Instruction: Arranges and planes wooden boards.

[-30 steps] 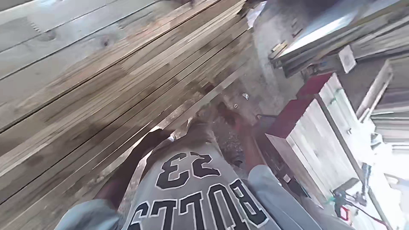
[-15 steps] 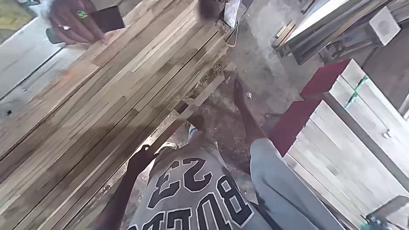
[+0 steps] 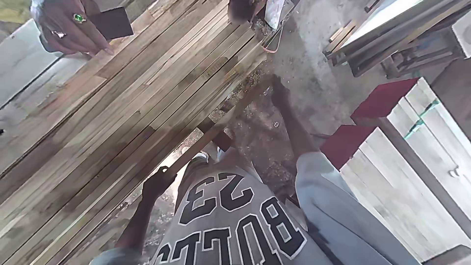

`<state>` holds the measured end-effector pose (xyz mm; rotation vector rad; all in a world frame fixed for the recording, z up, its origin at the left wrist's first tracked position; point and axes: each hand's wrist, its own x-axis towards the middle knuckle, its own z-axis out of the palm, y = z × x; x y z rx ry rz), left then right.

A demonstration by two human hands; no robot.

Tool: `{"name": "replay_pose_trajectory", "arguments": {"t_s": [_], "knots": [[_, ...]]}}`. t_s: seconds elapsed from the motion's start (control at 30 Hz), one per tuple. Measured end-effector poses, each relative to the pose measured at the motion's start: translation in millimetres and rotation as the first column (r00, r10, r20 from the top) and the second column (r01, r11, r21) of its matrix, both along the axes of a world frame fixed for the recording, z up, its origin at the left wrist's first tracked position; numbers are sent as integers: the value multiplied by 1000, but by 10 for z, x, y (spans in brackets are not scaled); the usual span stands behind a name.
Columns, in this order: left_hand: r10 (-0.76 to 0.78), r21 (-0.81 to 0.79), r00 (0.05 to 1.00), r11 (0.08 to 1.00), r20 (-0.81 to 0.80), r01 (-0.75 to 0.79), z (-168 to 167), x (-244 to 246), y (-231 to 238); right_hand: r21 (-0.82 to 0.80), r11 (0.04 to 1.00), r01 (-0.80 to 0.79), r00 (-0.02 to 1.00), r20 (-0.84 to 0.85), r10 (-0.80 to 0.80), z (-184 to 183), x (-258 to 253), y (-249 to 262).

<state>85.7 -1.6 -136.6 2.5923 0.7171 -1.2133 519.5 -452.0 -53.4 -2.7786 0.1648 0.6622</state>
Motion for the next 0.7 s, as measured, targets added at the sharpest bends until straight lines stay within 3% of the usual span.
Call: {"name": "replay_pose_trajectory", "arguments": {"t_s": [0.2, 0.27, 0.33, 0.4, 0.47, 0.53, 0.6, 0.63, 0.7], "knots": [[13, -25, 1000, 1000, -14, -13, 51, 16, 3, 107, 969, -224, 942, -230, 243, 209, -286, 465], [-21, -109, 999, 994, -27, 18, 53, -16, 64, 183, 977, -109, 899, -402, 176, 456, -444, 338], [29, -325, 998, 945, -59, -46, 87, 90, 175, 267, 958, 103, 870, -490, 44, 439, -645, 54], [179, -527, 972, 817, -153, -234, 165, 203, 231, 399, 865, 303, 851, -522, -57, 313, -909, -141], [265, -531, 935, 770, -237, -353, 168, 163, 181, 486, 708, 513, 803, -563, -195, 200, -1263, -194], [264, -542, 931, 759, -250, -361, 59, 231, 235, 567, 540, 622, 773, -556, -306, 156, -1488, -132], [212, -528, 944, 787, -254, -319, -59, 214, 254, 635, 451, 627, 779, -527, -340, 8, -1643, -100], [201, -512, 953, 807, -229, -293, -66, 200, 267, 664, 465, 586, 810, -485, -330, -68, -1683, -71], [206, -519, 971, 821, -118, -237, 33, 163, 254, 660, 611, 438, 899, -320, -299, -211, -1675, 3]]}}
